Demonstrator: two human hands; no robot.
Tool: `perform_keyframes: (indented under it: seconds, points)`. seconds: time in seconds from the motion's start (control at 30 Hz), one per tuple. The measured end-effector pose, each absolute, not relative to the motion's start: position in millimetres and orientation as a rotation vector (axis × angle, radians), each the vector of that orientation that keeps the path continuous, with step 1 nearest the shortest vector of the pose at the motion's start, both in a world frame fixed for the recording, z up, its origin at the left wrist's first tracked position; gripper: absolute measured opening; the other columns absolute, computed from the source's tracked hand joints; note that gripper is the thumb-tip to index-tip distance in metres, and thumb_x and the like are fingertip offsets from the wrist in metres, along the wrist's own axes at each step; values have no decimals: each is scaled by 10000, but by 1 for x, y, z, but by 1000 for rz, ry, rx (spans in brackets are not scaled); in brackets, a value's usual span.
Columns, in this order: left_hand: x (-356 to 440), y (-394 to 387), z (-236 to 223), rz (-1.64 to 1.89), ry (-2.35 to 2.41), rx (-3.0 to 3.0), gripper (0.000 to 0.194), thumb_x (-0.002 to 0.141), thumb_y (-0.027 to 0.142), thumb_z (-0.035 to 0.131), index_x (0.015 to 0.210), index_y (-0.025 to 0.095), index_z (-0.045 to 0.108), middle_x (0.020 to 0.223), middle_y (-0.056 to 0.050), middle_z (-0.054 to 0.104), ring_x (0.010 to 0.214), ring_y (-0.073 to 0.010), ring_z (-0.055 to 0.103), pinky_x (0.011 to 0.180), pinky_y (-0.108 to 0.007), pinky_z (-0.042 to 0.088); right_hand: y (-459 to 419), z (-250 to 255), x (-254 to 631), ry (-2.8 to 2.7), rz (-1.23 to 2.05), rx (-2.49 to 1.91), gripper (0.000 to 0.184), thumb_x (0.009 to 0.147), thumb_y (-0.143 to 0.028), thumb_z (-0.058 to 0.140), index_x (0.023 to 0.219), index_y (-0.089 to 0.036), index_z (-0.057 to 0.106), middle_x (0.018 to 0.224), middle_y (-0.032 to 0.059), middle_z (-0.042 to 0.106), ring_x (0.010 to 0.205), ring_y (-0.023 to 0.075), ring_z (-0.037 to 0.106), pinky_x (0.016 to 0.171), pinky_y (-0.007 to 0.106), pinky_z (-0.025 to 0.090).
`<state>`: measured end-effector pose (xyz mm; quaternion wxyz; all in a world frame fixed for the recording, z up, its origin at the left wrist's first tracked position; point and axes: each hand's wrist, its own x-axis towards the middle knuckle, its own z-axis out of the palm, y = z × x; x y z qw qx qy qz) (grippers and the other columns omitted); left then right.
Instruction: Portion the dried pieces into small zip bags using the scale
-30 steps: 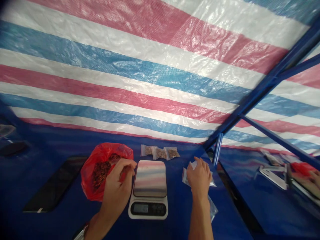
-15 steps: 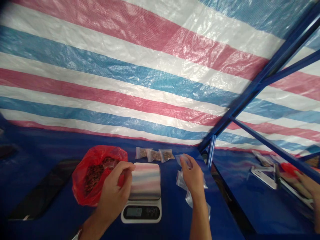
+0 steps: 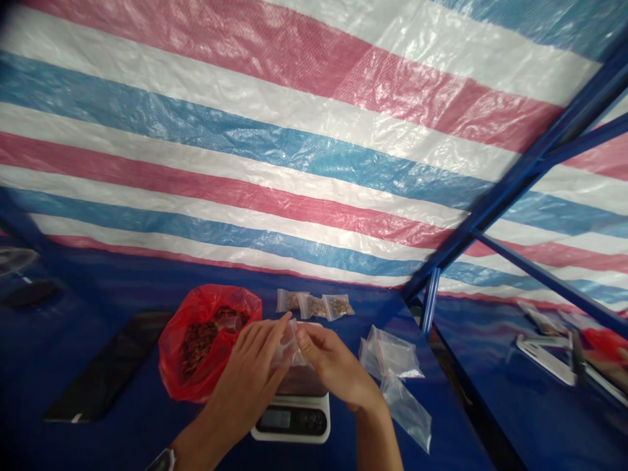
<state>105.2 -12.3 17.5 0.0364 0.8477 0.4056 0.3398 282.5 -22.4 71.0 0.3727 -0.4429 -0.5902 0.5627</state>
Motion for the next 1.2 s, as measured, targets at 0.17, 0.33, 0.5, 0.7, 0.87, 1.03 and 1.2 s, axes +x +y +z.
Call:
perform_keyframes:
  seconds: [0.17,0.33,0.5,0.7,0.87,1.03,1.2]
  points:
    - [92,-9,24,929,1206,2641,657,923,91,567,1545,197,383,1273,-87,678,1168,-266,603,1063,-460,443,-24,69,284,-1440,1450,-1203,390,973,-555,626,1164,-240,752,959,14,699,877,169,599,854,299,468]
    - [86,-9,26,880,1166,2723,677,926,81,575,1557,223,376,1210,-73,675,1092,-276,597,1017,-465,447,-22,67,286,-1419,1422,-1225,364,935,-548,686,925,-189,741,793,-10,615,737,124,511,706,253,405]
    - [82,-6,28,909,1159,2804,565,999,150,542,1542,191,390,1157,-73,678,1043,-268,590,994,-445,435,-21,67,291,-1349,1329,-1327,438,870,-604,731,814,-170,705,654,-32,526,612,103,424,594,254,323]
    - [75,-2,33,944,1209,2814,511,1006,168,542,1504,163,429,1140,-76,679,1063,-272,586,1001,-459,422,-25,70,290,-1322,1299,-1385,427,867,-592,739,998,-186,739,688,-38,525,597,90,384,558,245,276]
    - [73,-4,32,844,1192,2826,624,934,106,620,1521,185,422,1158,-67,678,1103,-265,589,1041,-464,407,-26,72,277,-1460,1456,-1277,349,907,-524,716,986,-186,742,783,-15,619,647,98,466,599,240,337]
    - [77,-5,31,992,1222,2827,549,918,382,704,1423,231,550,1284,-94,661,1230,-324,550,1124,-545,318,-24,70,269,-1499,1387,-1250,265,950,-433,675,1005,-191,769,880,19,701,810,162,603,745,278,443]
    - [78,-8,34,1066,1235,2783,522,945,319,669,1444,227,545,1261,-80,688,1215,-298,571,1136,-523,293,-26,69,268,-1509,1375,-1232,238,951,-405,667,982,-190,766,850,19,710,770,160,618,728,285,458]
